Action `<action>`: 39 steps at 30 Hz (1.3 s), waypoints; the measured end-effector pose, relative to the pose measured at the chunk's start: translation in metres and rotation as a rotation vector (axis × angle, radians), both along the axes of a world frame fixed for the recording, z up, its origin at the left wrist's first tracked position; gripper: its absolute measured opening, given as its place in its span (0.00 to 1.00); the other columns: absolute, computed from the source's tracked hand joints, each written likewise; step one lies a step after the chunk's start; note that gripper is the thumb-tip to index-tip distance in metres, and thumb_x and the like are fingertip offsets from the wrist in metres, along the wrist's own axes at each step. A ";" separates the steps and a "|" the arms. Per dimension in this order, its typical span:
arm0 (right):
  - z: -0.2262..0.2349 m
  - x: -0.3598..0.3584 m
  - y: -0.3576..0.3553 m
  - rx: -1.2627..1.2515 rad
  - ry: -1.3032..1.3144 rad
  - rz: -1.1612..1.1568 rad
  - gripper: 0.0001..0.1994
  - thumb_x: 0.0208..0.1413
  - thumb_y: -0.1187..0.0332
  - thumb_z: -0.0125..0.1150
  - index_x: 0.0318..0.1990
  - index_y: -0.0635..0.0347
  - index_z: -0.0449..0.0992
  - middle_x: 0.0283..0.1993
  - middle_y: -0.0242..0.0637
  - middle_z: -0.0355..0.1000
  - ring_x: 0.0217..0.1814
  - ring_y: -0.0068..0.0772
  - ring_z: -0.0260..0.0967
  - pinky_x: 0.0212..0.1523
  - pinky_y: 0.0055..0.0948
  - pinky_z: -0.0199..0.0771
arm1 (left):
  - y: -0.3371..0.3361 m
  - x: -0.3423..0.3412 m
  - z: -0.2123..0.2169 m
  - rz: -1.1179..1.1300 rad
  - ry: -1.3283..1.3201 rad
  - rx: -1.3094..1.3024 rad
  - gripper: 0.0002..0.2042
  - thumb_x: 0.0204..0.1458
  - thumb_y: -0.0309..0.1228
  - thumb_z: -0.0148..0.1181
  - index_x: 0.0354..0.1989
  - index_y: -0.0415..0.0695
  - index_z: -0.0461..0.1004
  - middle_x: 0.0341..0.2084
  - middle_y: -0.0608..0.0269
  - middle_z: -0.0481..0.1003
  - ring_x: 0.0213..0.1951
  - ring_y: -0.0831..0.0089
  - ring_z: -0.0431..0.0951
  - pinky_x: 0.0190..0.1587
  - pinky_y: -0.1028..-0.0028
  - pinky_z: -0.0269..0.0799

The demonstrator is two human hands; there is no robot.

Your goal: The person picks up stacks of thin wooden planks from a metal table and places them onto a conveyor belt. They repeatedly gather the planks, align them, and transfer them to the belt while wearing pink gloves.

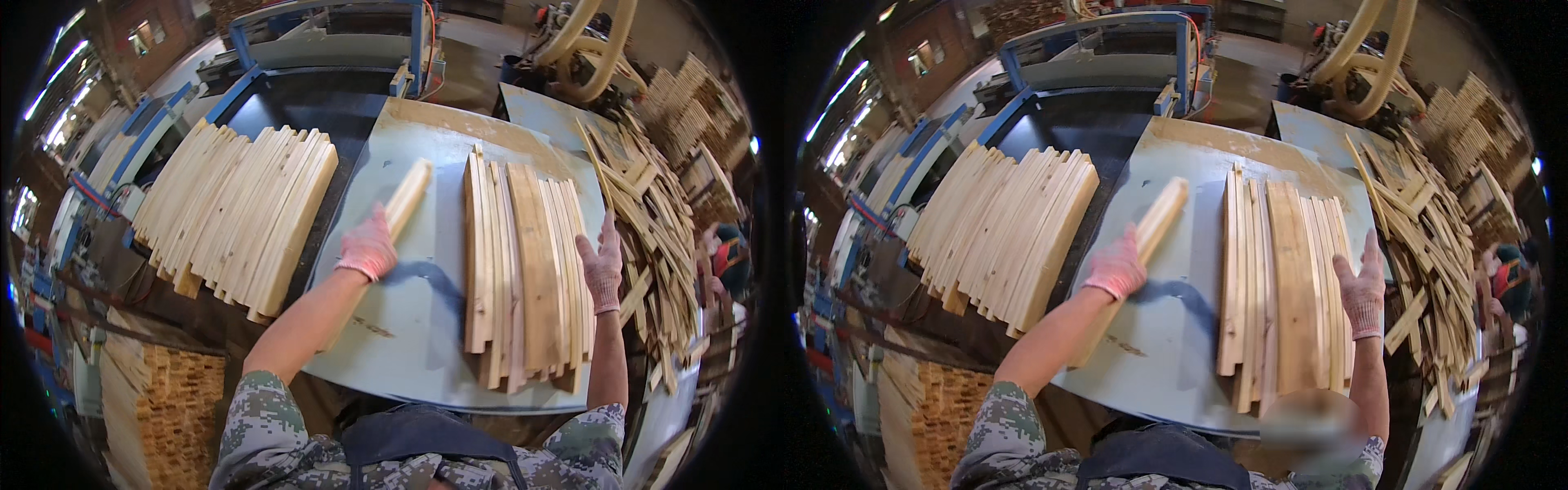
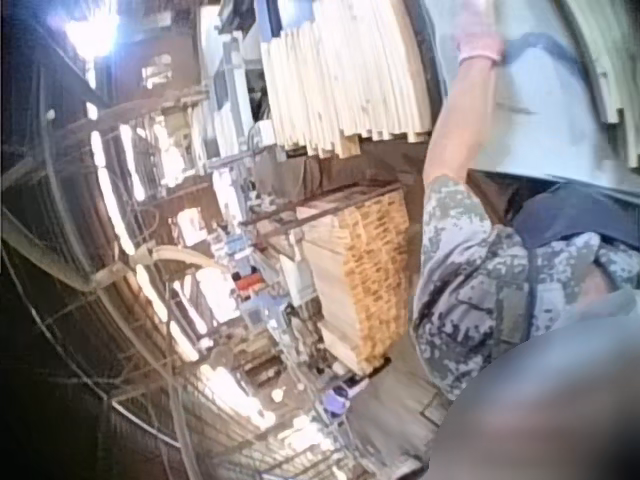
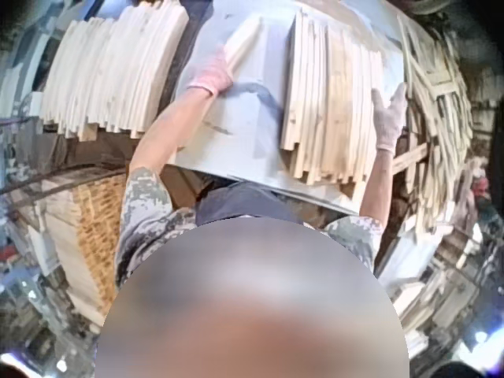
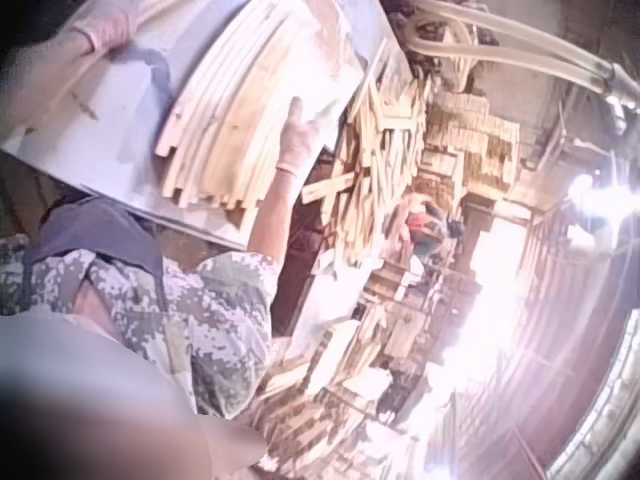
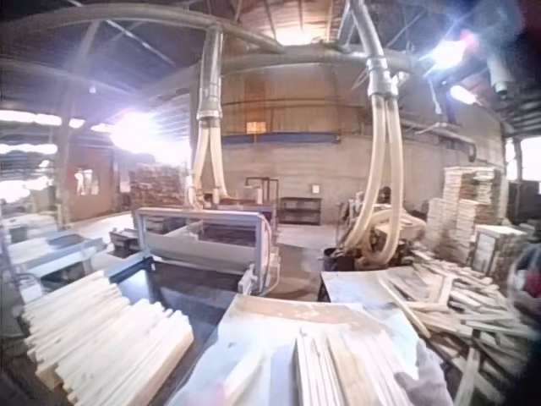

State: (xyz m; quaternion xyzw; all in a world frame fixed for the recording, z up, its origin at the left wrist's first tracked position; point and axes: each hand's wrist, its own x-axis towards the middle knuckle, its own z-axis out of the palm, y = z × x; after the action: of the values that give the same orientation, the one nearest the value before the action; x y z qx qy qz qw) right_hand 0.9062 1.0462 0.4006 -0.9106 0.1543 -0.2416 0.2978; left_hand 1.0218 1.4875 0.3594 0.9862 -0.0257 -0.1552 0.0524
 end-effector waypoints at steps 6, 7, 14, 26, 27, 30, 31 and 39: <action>0.051 -0.028 0.222 0.498 0.008 0.290 0.40 0.66 0.68 0.68 0.81 0.64 0.54 0.74 0.59 0.65 0.75 0.47 0.66 0.73 0.41 0.68 | 0.124 0.063 -0.031 -0.148 -0.328 0.273 0.41 0.59 0.37 0.59 0.81 0.45 0.50 0.79 0.49 0.55 0.79 0.50 0.55 0.76 0.42 0.49; 0.054 -0.029 0.256 0.530 0.128 0.313 0.41 0.65 0.68 0.70 0.81 0.64 0.54 0.75 0.57 0.65 0.77 0.48 0.63 0.75 0.40 0.66 | 0.133 0.056 -0.021 -0.170 -0.285 0.250 0.40 0.61 0.37 0.57 0.81 0.44 0.50 0.80 0.49 0.54 0.79 0.49 0.54 0.77 0.41 0.45; -0.044 0.005 0.404 0.547 0.491 0.443 0.42 0.63 0.52 0.70 0.79 0.62 0.60 0.65 0.51 0.75 0.65 0.41 0.74 0.69 0.33 0.71 | 0.187 0.060 -0.012 -0.238 -0.242 -0.145 0.47 0.60 0.47 0.61 0.82 0.38 0.46 0.81 0.41 0.49 0.82 0.46 0.46 0.82 0.50 0.35; -0.099 0.120 0.539 0.613 0.327 0.297 0.25 0.73 0.51 0.52 0.65 0.60 0.77 0.59 0.56 0.79 0.64 0.52 0.76 0.64 0.42 0.72 | 0.583 -0.016 0.001 0.387 -0.603 -0.528 0.37 0.56 0.37 0.72 0.72 0.34 0.66 0.72 0.40 0.66 0.74 0.47 0.64 0.76 0.57 0.59; -0.109 0.125 0.545 0.477 0.302 0.242 0.25 0.73 0.50 0.52 0.64 0.61 0.77 0.55 0.55 0.80 0.61 0.54 0.77 0.62 0.43 0.73 | 0.607 -0.017 0.003 0.439 -0.612 -0.511 0.38 0.55 0.37 0.72 0.72 0.34 0.66 0.72 0.40 0.66 0.74 0.47 0.64 0.76 0.56 0.58; -0.113 0.127 0.556 0.416 0.237 0.215 0.25 0.74 0.50 0.51 0.63 0.62 0.78 0.51 0.52 0.83 0.53 0.52 0.80 0.60 0.42 0.75 | 0.695 -0.013 0.003 0.478 -0.709 -0.240 0.38 0.56 0.39 0.71 0.72 0.34 0.66 0.72 0.39 0.66 0.75 0.45 0.62 0.77 0.56 0.56; -0.114 0.130 0.557 0.490 0.259 0.211 0.25 0.74 0.51 0.51 0.63 0.63 0.78 0.52 0.51 0.83 0.53 0.48 0.80 0.59 0.40 0.75 | 0.736 0.001 -0.004 0.516 -0.613 -0.090 0.42 0.56 0.44 0.69 0.76 0.37 0.61 0.76 0.41 0.60 0.78 0.48 0.56 0.79 0.56 0.50; -0.175 0.114 0.502 0.878 0.154 0.001 0.24 0.76 0.54 0.53 0.62 0.69 0.79 0.53 0.33 0.82 0.50 0.27 0.76 0.55 0.30 0.76 | 0.826 0.143 0.073 0.742 -0.249 0.211 0.53 0.51 0.56 0.68 0.81 0.44 0.51 0.81 0.48 0.52 0.80 0.49 0.52 0.79 0.51 0.51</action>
State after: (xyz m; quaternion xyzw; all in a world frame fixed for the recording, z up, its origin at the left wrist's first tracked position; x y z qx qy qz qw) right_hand 1.0207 1.5484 0.2260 -0.7134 0.2634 -0.0848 0.6439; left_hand 1.1653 2.3135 0.4322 0.9397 0.3420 -0.0069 0.0001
